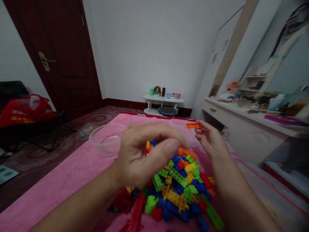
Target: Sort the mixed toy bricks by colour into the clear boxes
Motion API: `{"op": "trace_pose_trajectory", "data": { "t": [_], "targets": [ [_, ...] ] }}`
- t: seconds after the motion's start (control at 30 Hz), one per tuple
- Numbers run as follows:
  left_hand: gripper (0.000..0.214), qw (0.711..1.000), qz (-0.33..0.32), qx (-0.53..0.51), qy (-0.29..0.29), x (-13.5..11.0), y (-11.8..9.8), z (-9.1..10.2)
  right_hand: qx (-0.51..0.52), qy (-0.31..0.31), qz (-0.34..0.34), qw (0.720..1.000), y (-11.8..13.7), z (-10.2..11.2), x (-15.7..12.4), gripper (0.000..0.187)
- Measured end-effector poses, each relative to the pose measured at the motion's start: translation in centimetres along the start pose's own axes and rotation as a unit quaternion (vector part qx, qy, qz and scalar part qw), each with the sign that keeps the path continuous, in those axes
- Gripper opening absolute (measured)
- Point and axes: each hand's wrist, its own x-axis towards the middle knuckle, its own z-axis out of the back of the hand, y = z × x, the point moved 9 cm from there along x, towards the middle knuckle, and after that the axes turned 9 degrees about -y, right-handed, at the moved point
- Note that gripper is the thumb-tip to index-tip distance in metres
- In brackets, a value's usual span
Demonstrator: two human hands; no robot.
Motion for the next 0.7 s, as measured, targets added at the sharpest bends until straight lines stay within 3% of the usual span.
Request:
{"op": "trace_pose_trajectory", "data": {
  "t": [0.07,0.1,0.13,0.23,0.3,0.43,0.57,0.63,0.7],
  "targets": [
    [0.022,0.999,-0.013,0.005,0.042,0.4,1.0,-1.4,-0.145,0.027,0.053,0.988,0.3,-0.1,0.0,0.023],
    [0.023,0.998,-0.015,0.018,0.065,0.6,2.0,-2.3,-0.249,0.04,0.088,0.964,0.3,-0.2,0.0,0.02],
    [0.023,0.996,-0.013,0.037,0.086,0.8,3.3,-3.1,-0.366,0.049,0.118,0.922,0.0,-0.2,-0.1,0.016],
    [0.023,0.987,0.013,0.11,0.112,1.3,8.1,-4.5,-0.647,0.07,0.146,0.746,-2.1,0.2,-0.1,0.008],
    [0.024,0.983,0.022,0.141,0.119,1.4,10.4,-4.9,-0.719,0.107,0.123,0.676,-4.1,0.5,-0.3,0.021],
    [0.026,0.978,0.024,0.171,0.115,1.3,12.6,-4.7,-0.736,0.16,0.112,0.648,-6.4,0.2,-0.8,0.033],
    [0.024,0.966,0.011,0.212,0.149,0.7,13.8,-5.5,-0.741,0.146,0.126,0.643,-5.1,0.4,-0.8,0.027],
    [0.022,0.953,0.014,0.251,0.169,0.2,14.4,-6.1,-0.733,0.128,0.147,0.651,-3.4,0.2,-0.9,0.024],
    [0.022,0.938,0.016,0.294,0.182,-0.3,14.6,-6.5,-0.693,0.119,0.189,0.685,-1.8,-1.0,-1.1,0.024]
  ]
}}
